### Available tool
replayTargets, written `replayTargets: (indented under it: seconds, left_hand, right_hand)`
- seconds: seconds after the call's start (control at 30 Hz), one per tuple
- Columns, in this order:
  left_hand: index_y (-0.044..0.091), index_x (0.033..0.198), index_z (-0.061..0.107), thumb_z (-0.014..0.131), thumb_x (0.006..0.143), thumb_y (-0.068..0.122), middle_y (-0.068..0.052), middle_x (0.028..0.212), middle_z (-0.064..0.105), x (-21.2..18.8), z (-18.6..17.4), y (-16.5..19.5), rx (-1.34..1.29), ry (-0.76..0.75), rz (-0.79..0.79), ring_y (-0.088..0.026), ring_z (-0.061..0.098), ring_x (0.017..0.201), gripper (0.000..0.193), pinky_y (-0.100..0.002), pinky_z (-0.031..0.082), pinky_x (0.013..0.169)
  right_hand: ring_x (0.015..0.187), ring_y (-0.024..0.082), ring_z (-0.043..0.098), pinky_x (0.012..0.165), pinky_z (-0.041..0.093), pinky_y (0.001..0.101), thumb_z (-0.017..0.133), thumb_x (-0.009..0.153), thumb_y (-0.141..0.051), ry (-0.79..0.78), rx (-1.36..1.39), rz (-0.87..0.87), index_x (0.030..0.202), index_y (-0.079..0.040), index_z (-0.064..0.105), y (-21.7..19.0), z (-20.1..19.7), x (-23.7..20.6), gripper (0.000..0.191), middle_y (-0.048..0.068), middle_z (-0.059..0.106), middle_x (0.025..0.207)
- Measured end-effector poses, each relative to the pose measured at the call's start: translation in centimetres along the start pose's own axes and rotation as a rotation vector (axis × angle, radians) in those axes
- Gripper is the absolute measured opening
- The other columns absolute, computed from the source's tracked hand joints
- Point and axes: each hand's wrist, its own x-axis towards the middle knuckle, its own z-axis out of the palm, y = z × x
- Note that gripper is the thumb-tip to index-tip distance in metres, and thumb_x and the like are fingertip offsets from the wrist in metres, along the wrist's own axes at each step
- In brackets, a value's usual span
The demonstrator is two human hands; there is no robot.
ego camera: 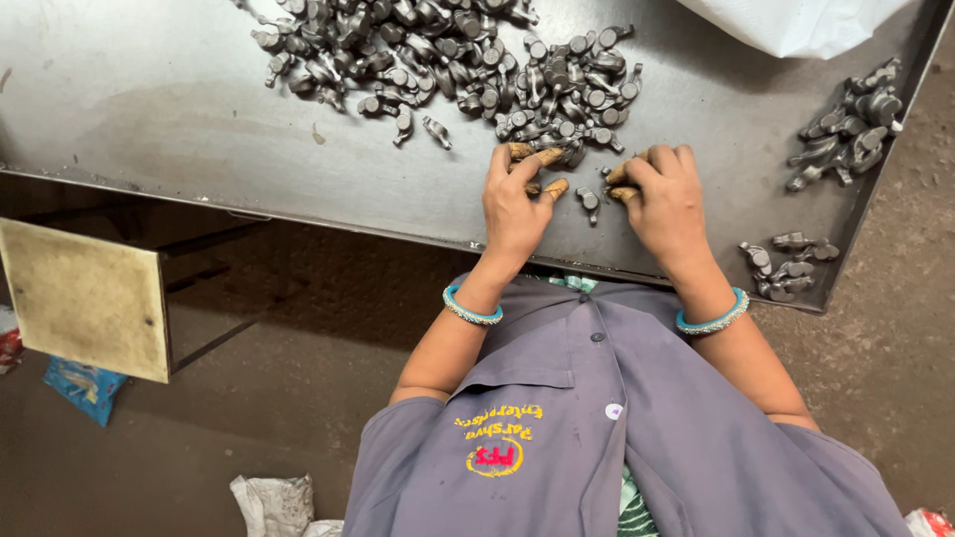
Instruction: The person stands at a metal table sorting small dark metal castings, picking items one at a time from a pile, turning them over in both hands, and placing them into separate groups on the table. They occasionally sweep items across the table to gather them for sorting.
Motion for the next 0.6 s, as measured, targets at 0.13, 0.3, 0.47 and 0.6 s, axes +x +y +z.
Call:
replayTargets:
  seconds: [0.13, 0.3, 0.47, 0.6]
  left_hand:
    - [0.005, 0.108, 0.074, 0.085, 0.072, 0.006, -0.012, 0.108, 0.062, -0.1, 0.5, 0.1, -0.046, -0.002, 0.020, -0.033, 0.064, 0.097, 0.037, -0.041, 0.054, 0.080]
    - [0.003, 0.101, 0.075, 0.084, 0.073, 0.004, -0.013, 0.104, 0.062, -0.1, 0.9, 0.3, -0.053, -0.009, 0.040, -0.033, 0.065, 0.092, 0.030, -0.041, 0.054, 0.076]
    - [0.003, 0.098, 0.074, 0.083, 0.075, 0.003, -0.012, 0.102, 0.063, 0.1, 1.4, 0.6, -0.070, -0.019, 0.051, -0.033, 0.066, 0.089, 0.025, -0.041, 0.054, 0.074]
    - [0.004, 0.099, 0.075, 0.079, 0.079, 0.000, -0.012, 0.101, 0.064, -0.2, 1.6, 0.8, -0.088, -0.040, 0.042, -0.033, 0.067, 0.089, 0.021, -0.040, 0.055, 0.073]
  right_hand:
    - [0.084, 0.017, 0.064, 0.070, 0.049, 0.0316, 0.080, 0.088, -0.008, -0.098, 0.612, 0.469, 0.107, -0.006, 0.068, 3.1, 0.3, -1.0, 0.023, 0.003, 0.073, 0.097]
    - [0.092, 0.017, 0.071, 0.073, 0.058, 0.0293, 0.079, 0.095, -0.016, -0.097, 1.689, 0.638, 0.123, -0.002, 0.061, 5.7, 0.0, -2.9, 0.035, 0.009, 0.072, 0.106]
    - [0.083, 0.020, 0.071, 0.070, 0.059, 0.0313, 0.074, 0.098, -0.020, -0.156, 1.827, 0.835, 0.128, 0.000, 0.063, 6.8, -0.2, -3.3, 0.038, 0.017, 0.074, 0.104]
    - [0.083, 0.020, 0.072, 0.070, 0.058, 0.0300, 0.075, 0.097, -0.022, -0.188, 1.787, 0.823, 0.128, 0.002, 0.063, 6.8, -0.2, -3.3, 0.041, 0.018, 0.074, 0.105]
